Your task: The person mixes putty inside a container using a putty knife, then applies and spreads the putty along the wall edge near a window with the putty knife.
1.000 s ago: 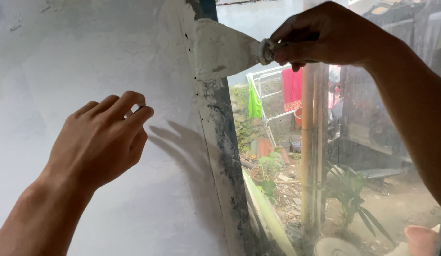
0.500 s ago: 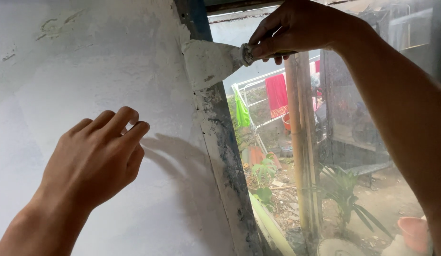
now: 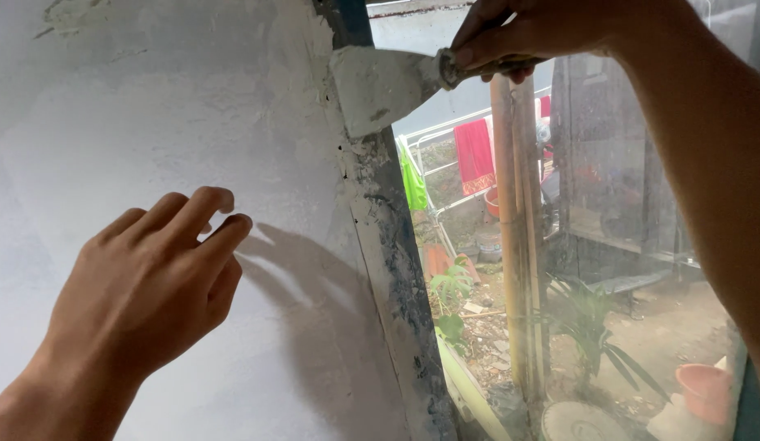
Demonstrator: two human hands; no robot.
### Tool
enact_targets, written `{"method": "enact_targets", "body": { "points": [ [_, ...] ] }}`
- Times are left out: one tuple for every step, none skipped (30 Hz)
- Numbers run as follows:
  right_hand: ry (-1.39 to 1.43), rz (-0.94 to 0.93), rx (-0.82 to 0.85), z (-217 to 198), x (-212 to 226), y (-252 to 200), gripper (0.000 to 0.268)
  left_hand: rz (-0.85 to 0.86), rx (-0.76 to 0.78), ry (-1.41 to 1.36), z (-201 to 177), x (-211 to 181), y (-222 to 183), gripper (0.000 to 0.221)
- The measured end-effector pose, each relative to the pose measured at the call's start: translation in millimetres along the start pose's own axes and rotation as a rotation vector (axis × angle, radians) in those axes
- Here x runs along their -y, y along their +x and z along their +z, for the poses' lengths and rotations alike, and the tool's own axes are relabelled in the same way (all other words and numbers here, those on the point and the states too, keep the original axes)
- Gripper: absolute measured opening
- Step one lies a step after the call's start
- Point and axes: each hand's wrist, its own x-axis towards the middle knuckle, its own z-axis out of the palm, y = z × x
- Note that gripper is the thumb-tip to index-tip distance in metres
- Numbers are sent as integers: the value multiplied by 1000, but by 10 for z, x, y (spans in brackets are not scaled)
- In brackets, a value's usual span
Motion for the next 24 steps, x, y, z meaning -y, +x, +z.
{"method": "enact_targets", "body": {
  "points": [
    [-2,1,1,-20,-49,-12,28,-1,-1,-2,1,7,-13,29],
    [-13,-10,-25,-43,-97,-25,28,-6,11,7,-1,14,-25,28],
    [-23,-23,-53,-74,-140,-33,28,-12,22,20,-8,28,-32,28],
    [-24,-25,-55,-93,-186,3,28,-13,20,21,-12,38,-25,28],
    [25,-40,-62,-99,-245,31,28,-15,21,17,-13,38,-23,28],
    [75,-55,-69,-105,-306,58,28,-17,22,12,-12,36,-19,28],
    [75,-53,-69,-87,-206,26,28,-15,22,11,-7,20,0,28],
    [43,-64,-63,-70,-107,-7,28,-13,6,16,-3,3,18,27],
    [10,-74,-54,-52,-6,-42,27,-12,-9,19,1,-19,32,26],
    [9,-71,-52,-19,45,-41,27,-11,-8,16,10,-37,37,26],
    [-49,-77,-47,13,93,-46,27,-7,-12,17,21,-50,47,26],
    [-108,-84,-42,45,143,-50,27,-3,-16,19,30,-62,56,25],
    [-110,-84,-44,45,185,-78,27,-3,-19,19,34,-65,58,25],
    [-144,-72,-48,47,231,-107,27,-5,-25,21,36,-64,57,25],
    [-177,-61,-49,60,282,-130,28,-8,-28,23,37,-62,44,25],
    [-177,-63,-49,40,250,-133,28,-9,-29,23,28,-49,20,25],
    [-223,-48,-63,23,217,-140,28,-11,-13,33,18,-37,-8,25],
    [-269,-33,-76,7,185,-147,28,-13,3,43,7,-26,-37,26],
    [-271,-32,-74,-22,161,-141,28,-14,3,40,-5,-4,-70,26],
    [-280,-44,-71,-51,135,-137,28,-12,12,47,-17,16,-102,26],
    [-286,-54,-69,-76,101,-142,28,-6,21,53,-32,38,-129,27],
    [-285,-50,-67,-82,34,-119,28,-3,22,50,-35,31,-144,27],
    [-246,-83,-52,-93,-25,-86,29,-5,14,54,-39,27,-160,27],
    [-207,-116,-37,-106,-84,-53,29,-7,6,58,-44,23,-175,27]
  ]
}}
